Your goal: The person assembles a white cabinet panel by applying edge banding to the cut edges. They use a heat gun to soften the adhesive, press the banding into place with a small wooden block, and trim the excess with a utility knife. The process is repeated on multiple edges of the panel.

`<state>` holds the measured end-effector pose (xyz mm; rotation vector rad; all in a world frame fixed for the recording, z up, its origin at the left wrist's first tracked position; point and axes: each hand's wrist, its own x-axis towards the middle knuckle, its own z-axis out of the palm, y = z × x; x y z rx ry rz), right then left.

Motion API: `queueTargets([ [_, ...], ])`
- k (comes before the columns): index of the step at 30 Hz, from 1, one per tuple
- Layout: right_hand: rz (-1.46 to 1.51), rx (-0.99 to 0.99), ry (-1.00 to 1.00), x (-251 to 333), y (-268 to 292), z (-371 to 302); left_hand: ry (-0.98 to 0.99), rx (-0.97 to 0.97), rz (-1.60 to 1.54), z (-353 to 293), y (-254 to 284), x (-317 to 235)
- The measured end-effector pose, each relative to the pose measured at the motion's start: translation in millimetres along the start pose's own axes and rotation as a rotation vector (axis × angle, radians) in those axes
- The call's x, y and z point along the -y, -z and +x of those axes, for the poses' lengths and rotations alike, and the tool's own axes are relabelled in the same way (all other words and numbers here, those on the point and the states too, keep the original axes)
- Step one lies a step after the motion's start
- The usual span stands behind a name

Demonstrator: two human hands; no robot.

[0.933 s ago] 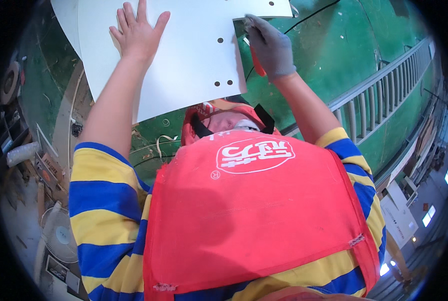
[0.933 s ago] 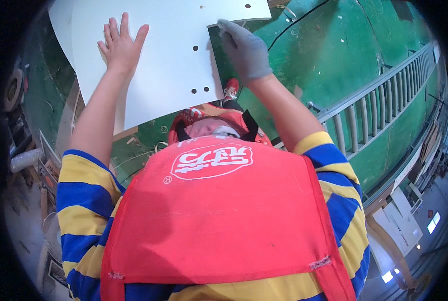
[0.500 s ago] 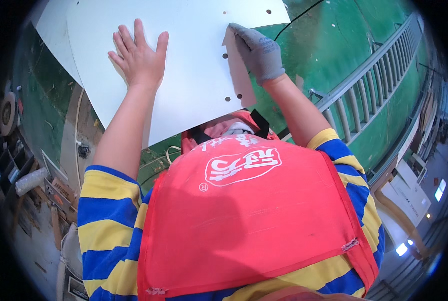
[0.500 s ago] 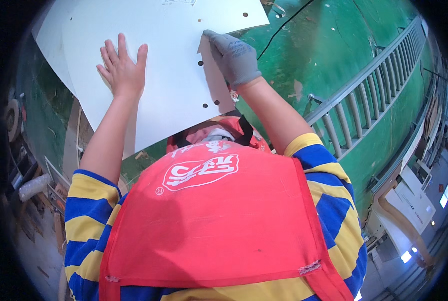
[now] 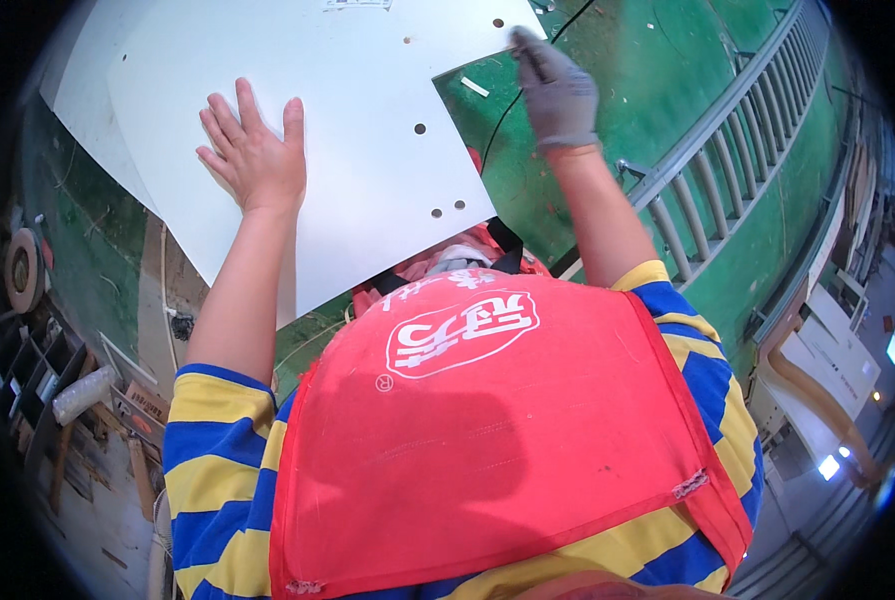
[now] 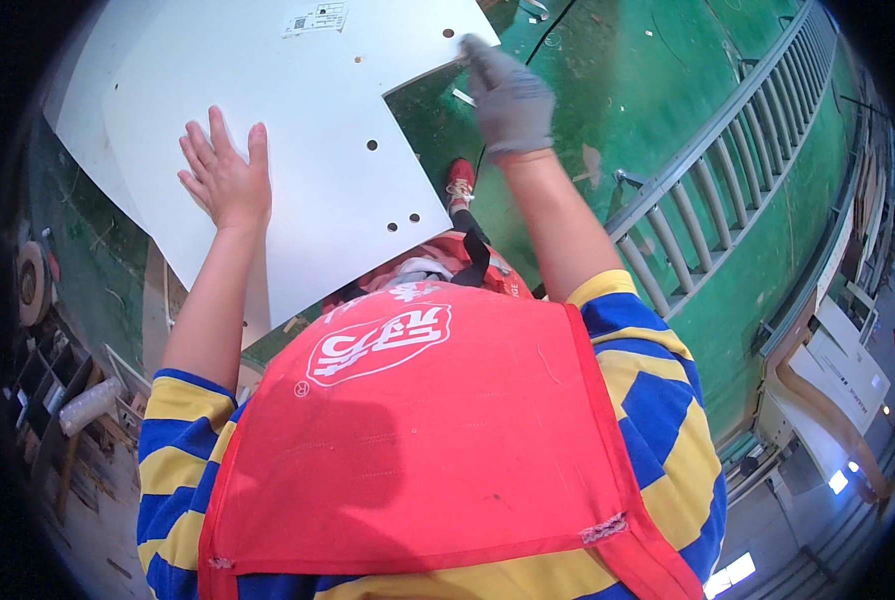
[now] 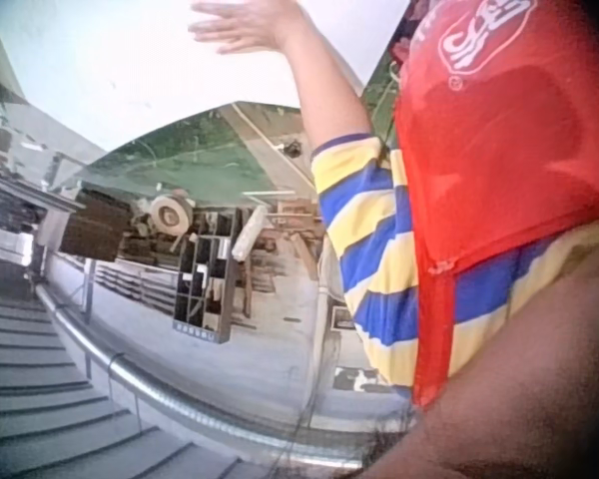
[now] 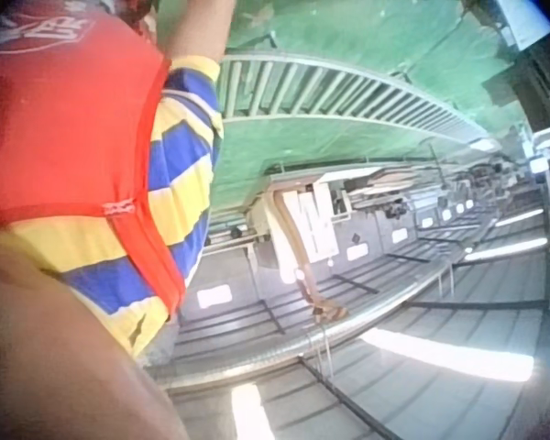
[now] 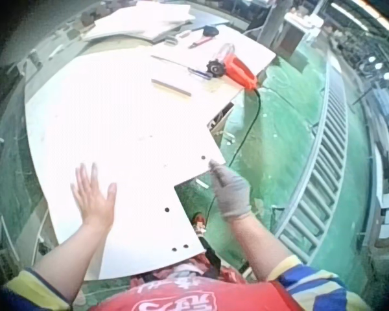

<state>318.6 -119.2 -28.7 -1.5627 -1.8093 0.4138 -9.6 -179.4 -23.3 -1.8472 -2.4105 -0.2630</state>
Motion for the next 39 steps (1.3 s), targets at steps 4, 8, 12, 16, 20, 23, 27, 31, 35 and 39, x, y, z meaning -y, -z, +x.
queueTargets([
  [4, -0.014, -0.13, -0.139, -53.6, 33.0, 24.8, -0.003, -0.003, -0.011, 1.3, -0.5, -1.2],
  [8, 0.138, 0.005, -0.129, -16.7, 34.8, 8.6, 0.005, -0.006, -0.017, 1.0, -1.7, -1.1],
  [12, 0.237, 0.141, -0.018, 40.1, -5.7, -13.8, -0.001, 0.0, -0.023, 3.0, -0.3, 0.2],
  [16, 0.092, 0.239, 0.073, 69.6, -15.1, -13.9, -0.014, 0.0, -0.019, 2.6, -2.1, 1.8],
  [20, 0.035, 0.261, 0.125, 70.1, -18.2, -11.1, -0.008, 0.012, -0.027, 1.7, -0.4, -1.7],
  [23, 0.008, 0.305, 0.108, 70.7, -16.4, -8.9, 0.002, 0.007, -0.011, -0.1, -1.5, -0.2],
  [27, -0.018, 0.329, 0.056, 72.3, -19.1, -7.5, 0.011, 0.016, -0.03, 0.7, -0.5, -0.8],
  [31, -0.014, 0.199, 0.022, 70.5, -13.7, -8.2, 0.006, 0.014, -0.027, 1.1, -0.1, -0.6],
  [35, -0.045, 0.121, -0.043, 39.3, -7.0, 1.9, 0.005, 0.004, -0.037, 0.4, 2.3, 0.3],
  [39, -0.082, 0.029, -0.085, -3.4, 9.1, 16.6, 0.002, -0.002, -0.028, -0.6, 2.6, 0.2],
])
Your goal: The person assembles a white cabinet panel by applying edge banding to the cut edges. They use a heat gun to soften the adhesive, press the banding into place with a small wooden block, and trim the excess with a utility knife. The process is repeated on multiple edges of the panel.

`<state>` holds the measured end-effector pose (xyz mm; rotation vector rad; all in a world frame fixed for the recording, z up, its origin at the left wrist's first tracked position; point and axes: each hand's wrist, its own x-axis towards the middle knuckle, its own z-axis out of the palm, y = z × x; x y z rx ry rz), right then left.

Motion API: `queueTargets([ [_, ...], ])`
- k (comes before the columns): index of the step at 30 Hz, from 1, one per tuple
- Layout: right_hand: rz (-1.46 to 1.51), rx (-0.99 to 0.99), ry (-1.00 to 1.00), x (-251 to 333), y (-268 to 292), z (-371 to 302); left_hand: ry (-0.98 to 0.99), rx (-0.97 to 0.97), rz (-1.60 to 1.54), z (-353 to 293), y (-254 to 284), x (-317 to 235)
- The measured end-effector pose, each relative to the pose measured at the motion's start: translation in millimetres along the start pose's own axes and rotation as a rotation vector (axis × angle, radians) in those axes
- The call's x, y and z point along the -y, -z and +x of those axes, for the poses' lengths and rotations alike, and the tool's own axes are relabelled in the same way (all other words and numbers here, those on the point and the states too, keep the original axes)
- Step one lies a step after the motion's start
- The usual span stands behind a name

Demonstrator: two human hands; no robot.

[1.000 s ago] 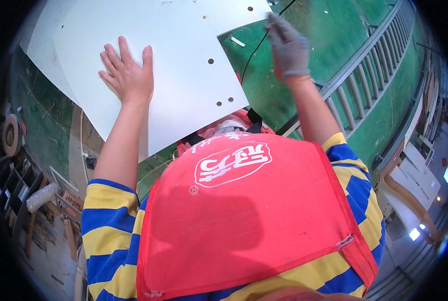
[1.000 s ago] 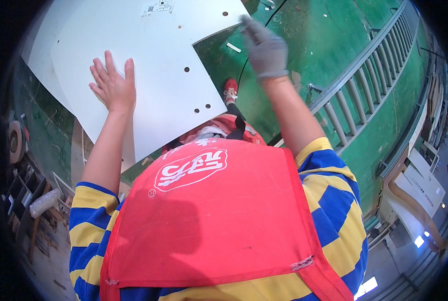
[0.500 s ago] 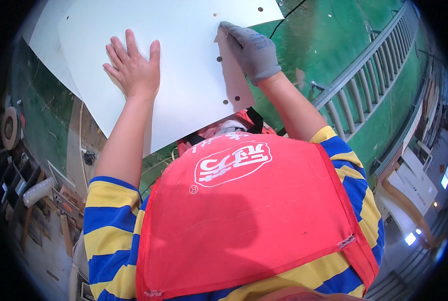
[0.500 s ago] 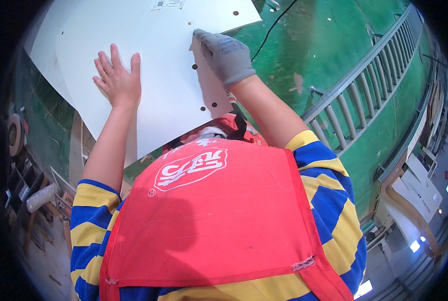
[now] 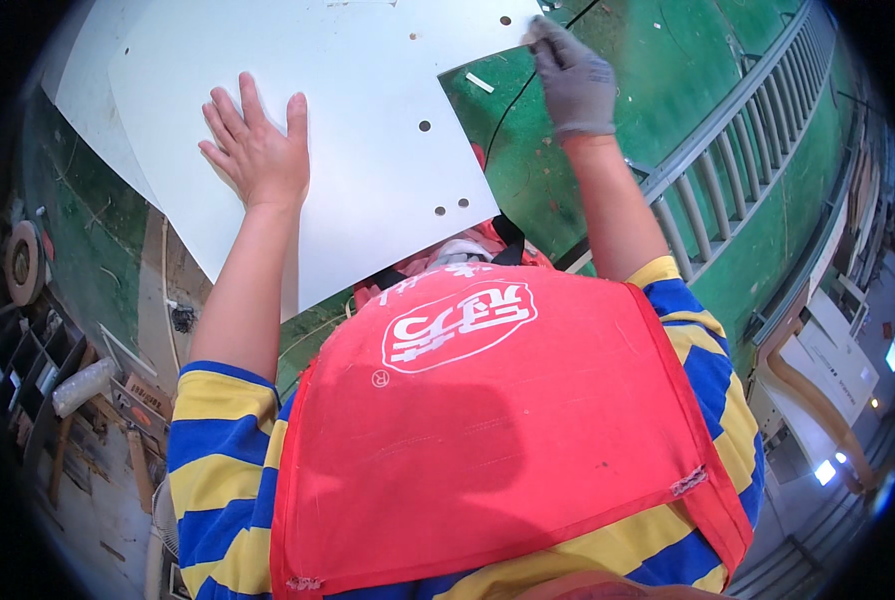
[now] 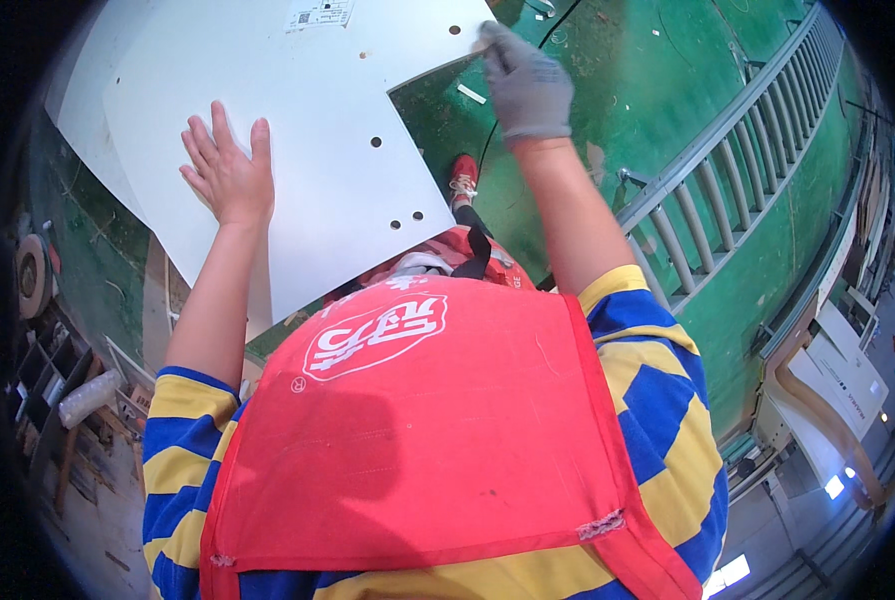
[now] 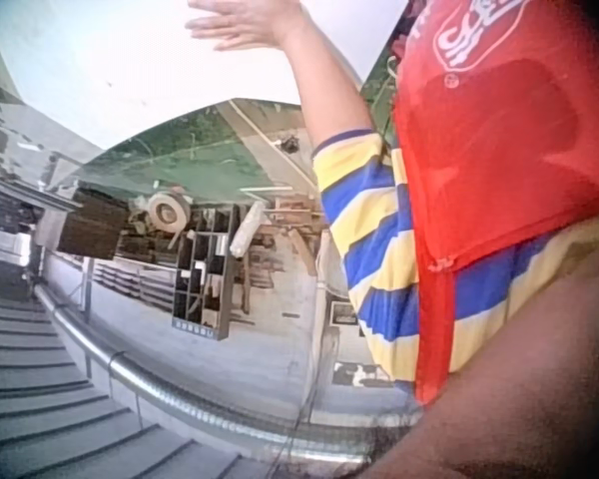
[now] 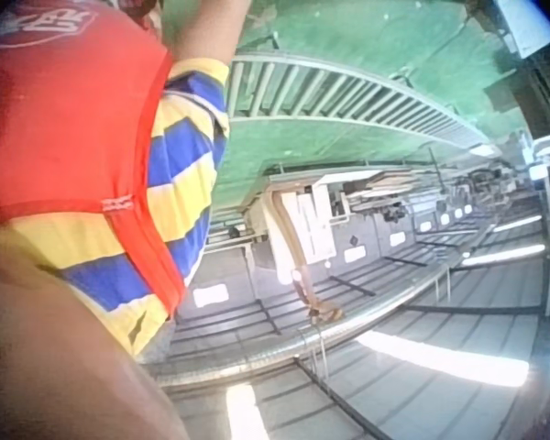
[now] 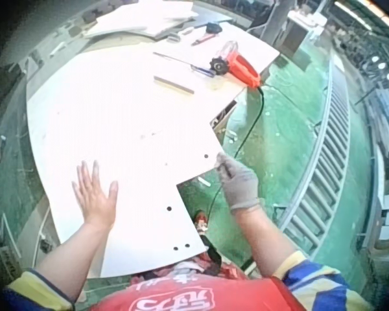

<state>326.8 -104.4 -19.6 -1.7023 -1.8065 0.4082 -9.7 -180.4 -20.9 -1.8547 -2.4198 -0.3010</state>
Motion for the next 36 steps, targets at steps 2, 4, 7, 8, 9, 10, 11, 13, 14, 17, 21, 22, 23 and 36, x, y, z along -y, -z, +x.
queueTargets([
  [2, -0.054, -0.057, -0.003, -26.1, 9.2, 10.1, -0.003, 0.0, 0.0, 0.5, -0.5, -0.7],
  [4, -0.089, -0.107, -0.049, -47.6, 23.2, 20.4, -0.001, -0.002, 0.01, 1.6, -1.3, -0.4],
  [7, 0.081, -0.085, 0.027, -28.4, 27.1, 14.9, -0.005, -0.016, 0.006, 4.2, -1.9, -0.8],
  [8, 0.173, -0.056, 0.069, -9.6, 24.9, 4.7, -0.009, -0.013, 0.002, 0.5, -1.6, -0.3],
  [9, 0.262, 0.006, 0.082, -1.1, 14.2, -6.9, -0.005, -0.004, 0.001, -1.2, -0.9, -0.9],
  [10, 0.252, 0.081, 0.095, 16.4, 7.4, -16.0, -0.001, -0.001, 0.001, 0.6, -1.5, -1.7],
  [11, 0.245, 0.156, 0.106, 32.9, 0.2, -25.1, 0.002, 0.003, 0.004, 2.0, -1.2, -1.9],
  [13, 0.227, 0.172, 0.205, 54.1, -14.1, -33.1, 0.005, 0.011, 0.006, 3.2, -1.1, -2.2],
  [14, 0.201, 0.205, 0.205, 64.8, -15.3, -34.8, 0.006, 0.015, 0.005, 3.5, -1.2, -2.6],
  [17, 0.138, 0.199, 0.204, 70.3, -22.2, -34.6, -0.004, 0.008, 0.019, 3.8, -1.0, -4.3],
  [21, 0.066, 0.189, 0.291, 64.1, -21.2, -29.7, 0.006, 0.009, 0.007, 4.4, 0.3, -4.9],
  [22, 0.047, 0.168, 0.315, 61.2, -21.7, -29.9, 0.009, 0.01, 0.012, 3.8, 1.3, -3.9],
  [23, 0.029, 0.147, 0.338, 57.9, -22.5, -29.9, 0.012, 0.011, 0.018, 3.6, 1.9, -3.7],
  [36, 0.424, -0.15, -0.458, -96.5, 57.4, 10.2, -0.011, -0.012, 0.041, 6.3, -7.4, -1.7],
])
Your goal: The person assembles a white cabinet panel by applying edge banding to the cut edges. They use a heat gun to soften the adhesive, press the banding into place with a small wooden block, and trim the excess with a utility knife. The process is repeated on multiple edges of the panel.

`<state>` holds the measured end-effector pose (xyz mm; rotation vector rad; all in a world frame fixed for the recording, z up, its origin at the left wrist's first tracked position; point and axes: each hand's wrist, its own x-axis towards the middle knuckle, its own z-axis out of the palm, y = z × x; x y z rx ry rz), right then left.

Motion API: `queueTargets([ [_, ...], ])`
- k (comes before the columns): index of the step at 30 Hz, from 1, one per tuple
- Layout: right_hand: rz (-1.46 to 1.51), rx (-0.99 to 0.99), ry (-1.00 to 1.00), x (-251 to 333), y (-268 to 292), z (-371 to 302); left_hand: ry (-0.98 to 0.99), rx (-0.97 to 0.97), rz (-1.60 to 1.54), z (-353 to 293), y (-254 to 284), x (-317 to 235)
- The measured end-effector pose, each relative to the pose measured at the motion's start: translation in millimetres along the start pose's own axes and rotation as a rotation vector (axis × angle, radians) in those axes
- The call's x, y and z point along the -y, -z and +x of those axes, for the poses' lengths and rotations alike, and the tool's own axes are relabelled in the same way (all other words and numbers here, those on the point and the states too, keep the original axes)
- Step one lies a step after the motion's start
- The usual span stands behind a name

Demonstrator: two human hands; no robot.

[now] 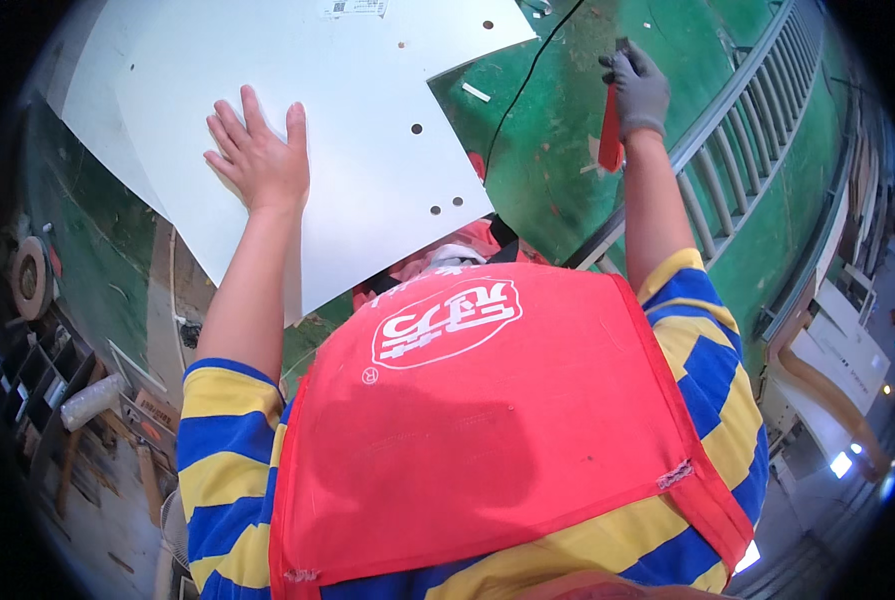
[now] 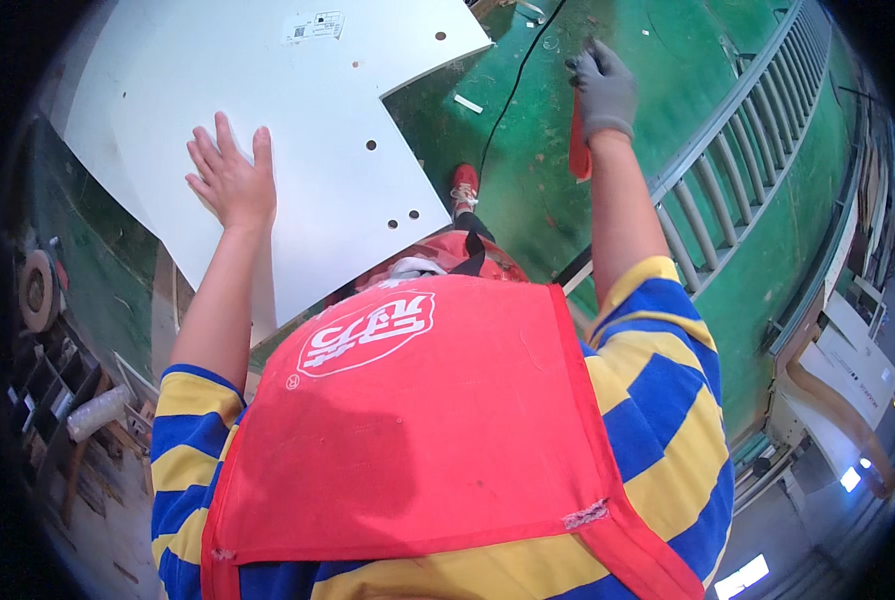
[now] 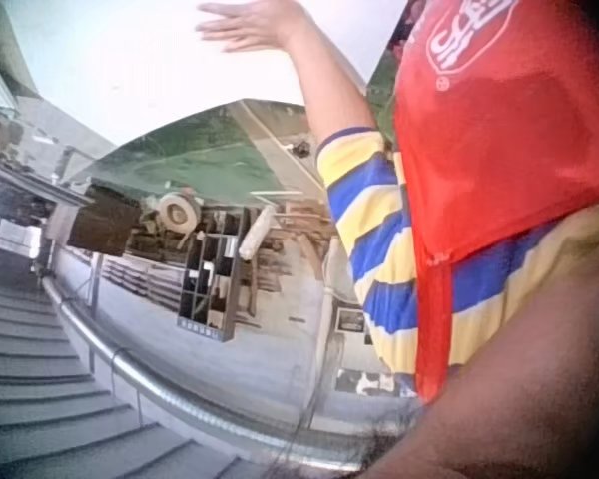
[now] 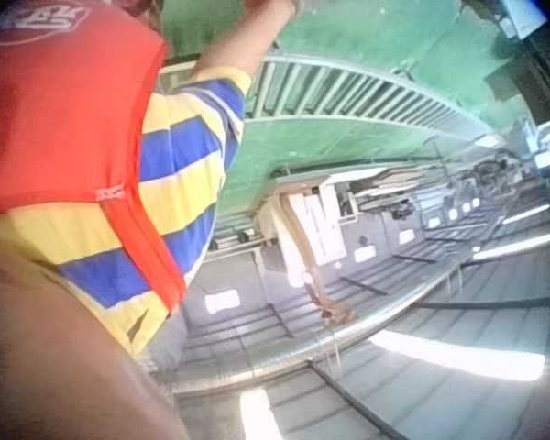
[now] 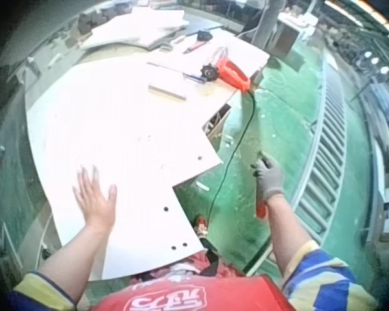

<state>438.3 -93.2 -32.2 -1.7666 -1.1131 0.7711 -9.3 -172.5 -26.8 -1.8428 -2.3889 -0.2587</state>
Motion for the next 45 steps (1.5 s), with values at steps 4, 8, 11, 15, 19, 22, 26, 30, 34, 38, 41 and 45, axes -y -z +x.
queueTargets([
  [4, 0.429, 0.08, -0.396, 5.5, 43.2, -48.3, -0.02, 0.001, -0.034, -1.4, -14.2, 13.3],
  [8, 0.802, 0.107, -0.662, -27.5, 53.5, -108.2, -0.368, -0.007, -0.179, 0.7, 4.0, -48.2],
  [11, 0.887, 0.138, -0.908, -9.6, 44.9, -146.8, -0.523, 0.206, -0.24, -3.9, 16.2, -125.9],
  [15, 0.611, 0.287, -0.872, 17.6, 51.9, -164.2, -0.708, 0.168, -0.376, -12.3, 7.0, -203.8],
  [19, 0.48, 0.183, -0.686, 8.6, 78.2, -122.8, -0.915, 0.301, -0.774, -21.2, 14.1, -249.9],
  [22, 0.245, 0.129, -0.523, 24.6, 76.8, -102.0, -0.982, 0.219, -0.796, -22.8, 27.7, -232.3],
  [26, -0.122, 0.343, -0.045, 45.6, 30.3, -98.5, -0.573, -0.12, -0.786, 7.5, 29.3, -122.5],
  [30, -0.32, 0.509, 0.375, 78.2, -46.5, -117.0, -0.247, -0.175, -0.318, 25.2, 15.8, -11.3],
  [34, -0.492, 0.632, 0.293, 97.0, -83.5, -129.7, -0.06, -0.044, -0.233, 16.3, 12.7, -12.1],
  [38, -0.58, 0.595, 0.262, 92.3, -85.3, -124.3, -0.07, -0.055, -0.224, 14.3, 8.3, -29.3],
  [41, -0.577, 0.461, 0.312, 70.5, -74.8, -104.6, -0.083, -0.062, -0.216, 12.5, 3.9, -35.5],
  [45, -0.6, 0.441, 0.234, 64.6, -55.3, -81.4, -0.059, -0.061, -0.188, 9.9, -0.1, -43.4],
])
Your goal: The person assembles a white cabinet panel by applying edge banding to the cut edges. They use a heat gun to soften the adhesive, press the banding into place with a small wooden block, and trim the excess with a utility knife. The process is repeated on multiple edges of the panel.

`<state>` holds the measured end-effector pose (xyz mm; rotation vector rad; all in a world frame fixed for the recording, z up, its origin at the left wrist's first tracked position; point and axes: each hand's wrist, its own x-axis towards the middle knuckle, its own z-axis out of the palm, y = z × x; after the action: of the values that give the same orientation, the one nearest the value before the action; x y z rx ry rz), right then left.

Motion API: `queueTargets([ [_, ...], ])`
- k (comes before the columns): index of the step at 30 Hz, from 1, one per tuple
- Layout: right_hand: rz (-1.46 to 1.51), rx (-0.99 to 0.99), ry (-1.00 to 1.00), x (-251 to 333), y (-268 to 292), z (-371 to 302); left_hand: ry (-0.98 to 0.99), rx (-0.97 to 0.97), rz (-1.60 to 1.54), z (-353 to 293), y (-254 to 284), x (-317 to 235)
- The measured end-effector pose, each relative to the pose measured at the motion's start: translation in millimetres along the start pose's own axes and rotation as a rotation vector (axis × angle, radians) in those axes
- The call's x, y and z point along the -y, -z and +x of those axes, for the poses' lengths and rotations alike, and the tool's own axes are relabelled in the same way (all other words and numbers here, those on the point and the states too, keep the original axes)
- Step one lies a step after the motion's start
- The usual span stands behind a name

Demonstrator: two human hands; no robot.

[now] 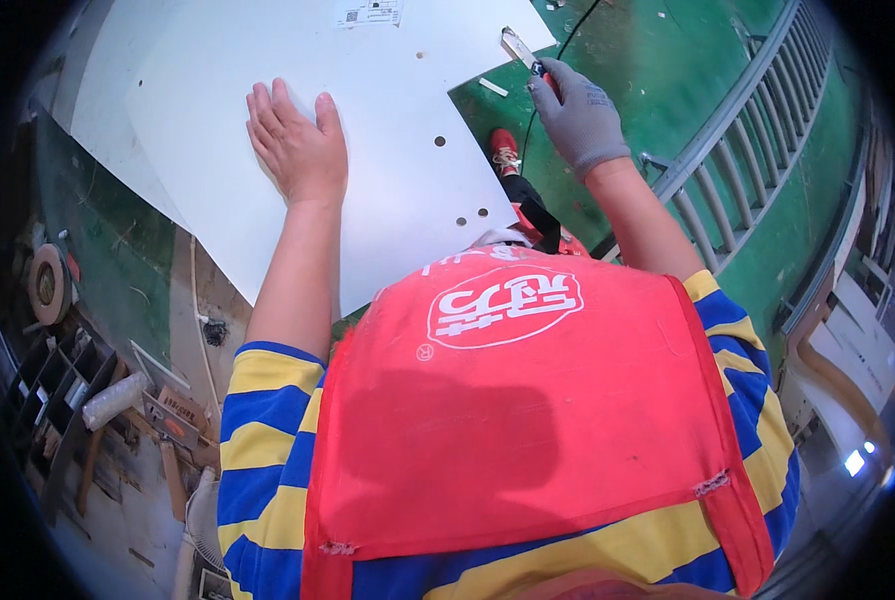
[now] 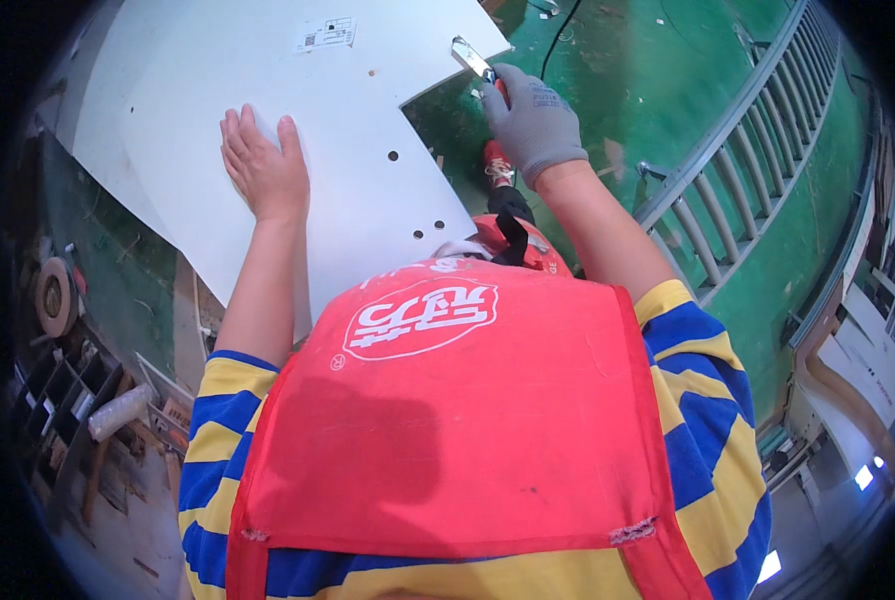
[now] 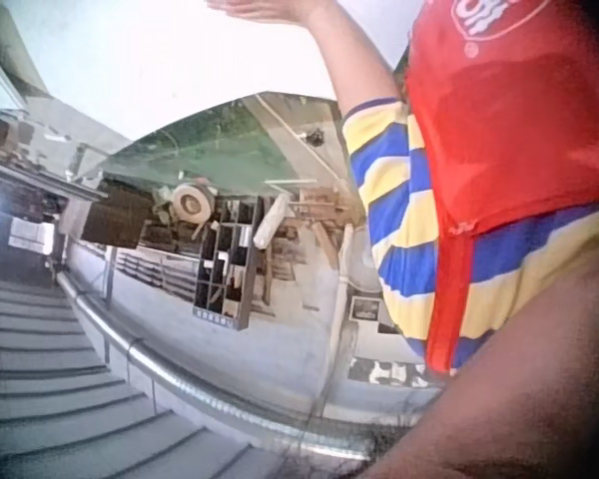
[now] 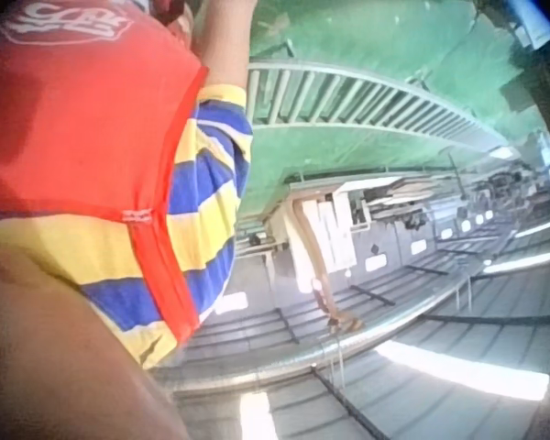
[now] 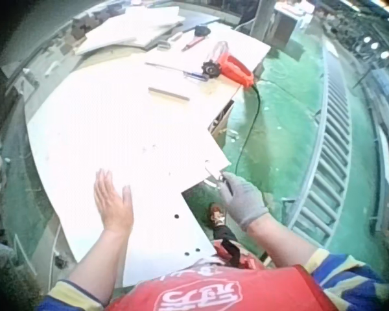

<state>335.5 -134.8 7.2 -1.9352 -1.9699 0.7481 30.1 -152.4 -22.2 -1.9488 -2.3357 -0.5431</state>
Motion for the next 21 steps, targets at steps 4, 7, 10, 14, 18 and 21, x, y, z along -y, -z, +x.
queueTargets([
  [4, -0.024, 0.01, 0.036, 10.6, -9.7, -7.9, -0.014, 0.005, -0.007, 1.5, -4.6, -4.1],
  [7, -0.044, -0.018, 0.021, -5.2, -7.2, -1.6, -0.009, 0.008, -0.006, 2.8, -4.2, -5.3],
  [10, -0.036, -0.049, -0.038, -24.0, 15.2, 7.7, -0.011, 0.001, 0.003, 1.6, -3.3, -6.3],
  [14, -0.031, -0.068, 0.074, -1.9, -3.9, -5.7, -0.002, 0.03, 0.01, 3.3, -3.3, -5.4],
  [18, -0.035, -0.06, -0.151, -36.9, 19.7, 12.6, 0.003, 0.038, 0.002, 2.8, 0.5, -1.2],
  [21, 0.068, -0.211, -0.2, -76.0, 30.2, 17.5, -0.005, 0.025, -0.023, 9.8, -1.3, 0.8],
])
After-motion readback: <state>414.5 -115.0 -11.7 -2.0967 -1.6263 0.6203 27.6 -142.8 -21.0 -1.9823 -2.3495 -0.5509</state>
